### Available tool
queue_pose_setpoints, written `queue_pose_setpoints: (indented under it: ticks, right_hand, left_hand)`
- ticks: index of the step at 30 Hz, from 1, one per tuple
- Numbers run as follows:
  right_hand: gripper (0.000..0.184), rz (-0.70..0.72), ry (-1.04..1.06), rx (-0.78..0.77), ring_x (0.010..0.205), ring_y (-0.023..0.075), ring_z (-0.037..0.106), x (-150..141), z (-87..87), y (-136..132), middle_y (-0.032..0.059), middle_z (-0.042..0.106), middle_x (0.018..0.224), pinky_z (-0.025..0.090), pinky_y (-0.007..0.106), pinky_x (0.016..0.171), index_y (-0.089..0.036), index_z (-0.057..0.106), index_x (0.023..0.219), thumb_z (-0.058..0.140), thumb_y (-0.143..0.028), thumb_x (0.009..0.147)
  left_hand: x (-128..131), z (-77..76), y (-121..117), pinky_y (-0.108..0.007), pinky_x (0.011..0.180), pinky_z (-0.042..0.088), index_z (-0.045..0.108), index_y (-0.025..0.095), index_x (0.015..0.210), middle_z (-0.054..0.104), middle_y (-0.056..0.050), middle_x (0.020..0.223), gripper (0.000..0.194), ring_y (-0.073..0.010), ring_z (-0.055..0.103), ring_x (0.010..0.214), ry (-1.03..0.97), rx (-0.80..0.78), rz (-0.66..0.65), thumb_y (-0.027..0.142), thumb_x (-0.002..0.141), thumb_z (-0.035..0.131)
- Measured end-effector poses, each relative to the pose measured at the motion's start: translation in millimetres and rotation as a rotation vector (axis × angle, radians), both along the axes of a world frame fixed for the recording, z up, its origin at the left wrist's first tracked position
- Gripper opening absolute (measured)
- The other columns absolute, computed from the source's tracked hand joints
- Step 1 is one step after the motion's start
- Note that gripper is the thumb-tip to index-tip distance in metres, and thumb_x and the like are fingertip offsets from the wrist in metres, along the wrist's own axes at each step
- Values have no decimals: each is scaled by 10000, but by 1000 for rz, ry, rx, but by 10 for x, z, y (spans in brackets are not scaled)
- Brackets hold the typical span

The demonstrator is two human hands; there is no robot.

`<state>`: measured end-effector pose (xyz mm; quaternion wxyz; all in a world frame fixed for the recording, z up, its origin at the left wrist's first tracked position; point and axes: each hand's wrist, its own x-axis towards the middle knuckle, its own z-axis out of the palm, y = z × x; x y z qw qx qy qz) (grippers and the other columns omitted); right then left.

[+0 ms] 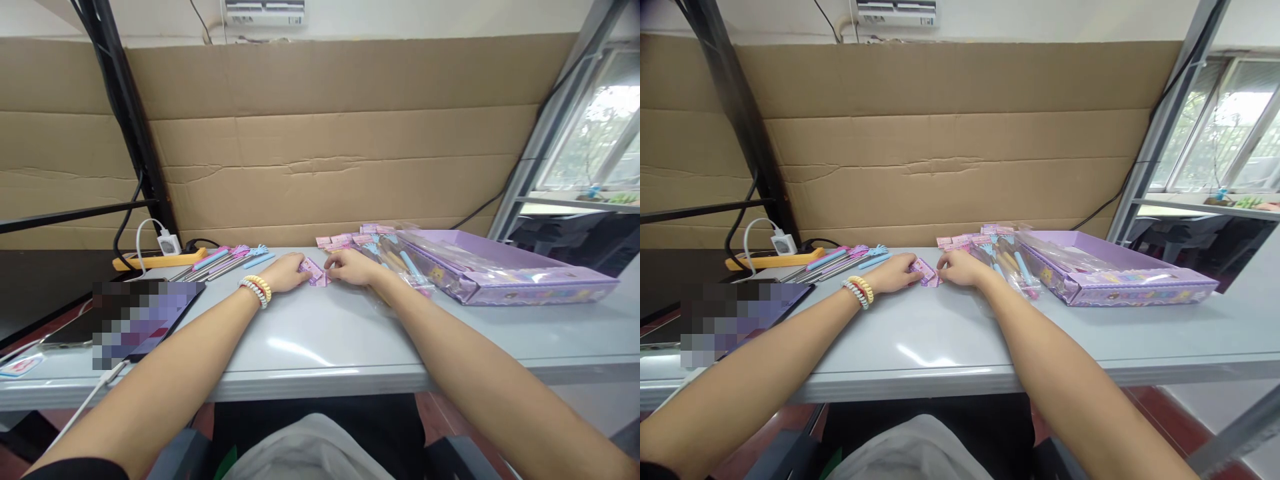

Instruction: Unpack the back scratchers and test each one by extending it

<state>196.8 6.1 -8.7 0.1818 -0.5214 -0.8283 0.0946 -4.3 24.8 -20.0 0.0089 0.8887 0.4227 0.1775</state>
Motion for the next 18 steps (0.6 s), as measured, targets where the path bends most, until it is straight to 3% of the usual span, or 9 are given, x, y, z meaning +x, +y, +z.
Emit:
queue_pose_setpoints:
  ticks: [6, 14, 18]
  right_hand:
    - [208, 26, 22, -8, 660, 133, 560, -18, 1, -8, 19, 670, 747, 377, 213, 574, -173, 672, 842, 530, -253, 712]
    - [203, 34, 54, -24, 694, 140, 572, -30, 10, -32, 26, 674, 765, 389, 217, 602, -172, 670, 853, 553, -271, 720]
    - [268, 84, 106, -59, 648, 128, 549, -33, 14, -58, 23, 668, 739, 368, 216, 562, -168, 665, 863, 549, -383, 751]
  left_hand:
    - [26, 50, -77, -277, 639, 386, 516, 182, 772, 618, -49, 794, 303, -172, 546, 711, -50, -43, -56, 389, 867, 316]
    - [35, 66, -112, -275, 626, 383, 550, 173, 781, 626, -48, 799, 294, -172, 544, 698, -40, -18, -64, 385, 853, 360]
    - [38, 77, -130, -270, 616, 381, 551, 170, 760, 620, -40, 763, 299, -162, 533, 676, -74, -17, -101, 372, 856, 353]
